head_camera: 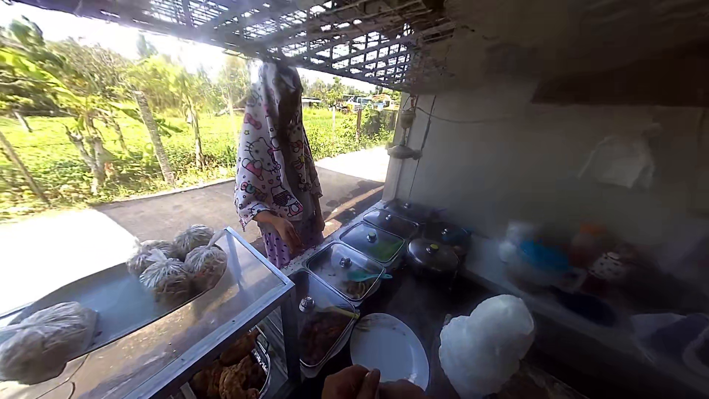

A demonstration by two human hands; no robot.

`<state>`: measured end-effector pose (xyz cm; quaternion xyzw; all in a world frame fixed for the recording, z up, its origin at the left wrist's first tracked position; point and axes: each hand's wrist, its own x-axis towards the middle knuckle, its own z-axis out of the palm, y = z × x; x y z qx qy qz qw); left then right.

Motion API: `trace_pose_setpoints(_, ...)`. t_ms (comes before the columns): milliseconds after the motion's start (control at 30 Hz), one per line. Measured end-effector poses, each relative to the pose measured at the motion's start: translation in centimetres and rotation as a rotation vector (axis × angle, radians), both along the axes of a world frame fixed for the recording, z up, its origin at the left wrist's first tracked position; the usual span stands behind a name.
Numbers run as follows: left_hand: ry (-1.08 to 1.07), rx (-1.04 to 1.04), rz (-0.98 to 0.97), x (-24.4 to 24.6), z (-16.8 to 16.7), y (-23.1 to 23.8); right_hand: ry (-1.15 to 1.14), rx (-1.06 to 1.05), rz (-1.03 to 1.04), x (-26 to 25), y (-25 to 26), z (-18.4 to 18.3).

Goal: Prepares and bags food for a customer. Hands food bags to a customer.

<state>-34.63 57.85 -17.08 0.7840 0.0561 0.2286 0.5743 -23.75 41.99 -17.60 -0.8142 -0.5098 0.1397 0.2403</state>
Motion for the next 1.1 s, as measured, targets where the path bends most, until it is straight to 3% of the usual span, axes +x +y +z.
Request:
trace_pose_setpoints(100,-0.182,-0.101,0.136,2.2,1.1,1.1,-0.022,0.208,0.024,3.1,0.2,1.8)
trace_pose_setpoints(300,-0.261,-1.209,0.425,11.3,1.6,6.4,-0.122,0.452,-0.035,7.7,0.8,9.9)
trace_pose_setpoints(400,-0.415,-1.495,0.43,15.9,0.7,9.8,-0.228,0.524,-0.076,10.0,1.9,13.0)
trace_pose_setpoints(533,-0.609,-1.561,0.439,19.8,1.4,13.9,-0.345,0.591,-0.153,14.2,4.3,15.7)
trace_pose_setpoints(667,-0.764,-1.507,0.38,21.1,2.6,16.7,-0.262,0.5,-0.237,17.5,6.2,19.4)
trace_pose_setpoints(800,-0.898,-1.6,0.394,20.8,3.9,17.0,-0.202,0.391,-0.275,19.4,8.5,21.6)
trace_pose_setpoints(1100,-0.742,-1.514,0.476,18.5,2.8,13.9,-0.184,0.409,-0.309,19.6,14.7,23.5)
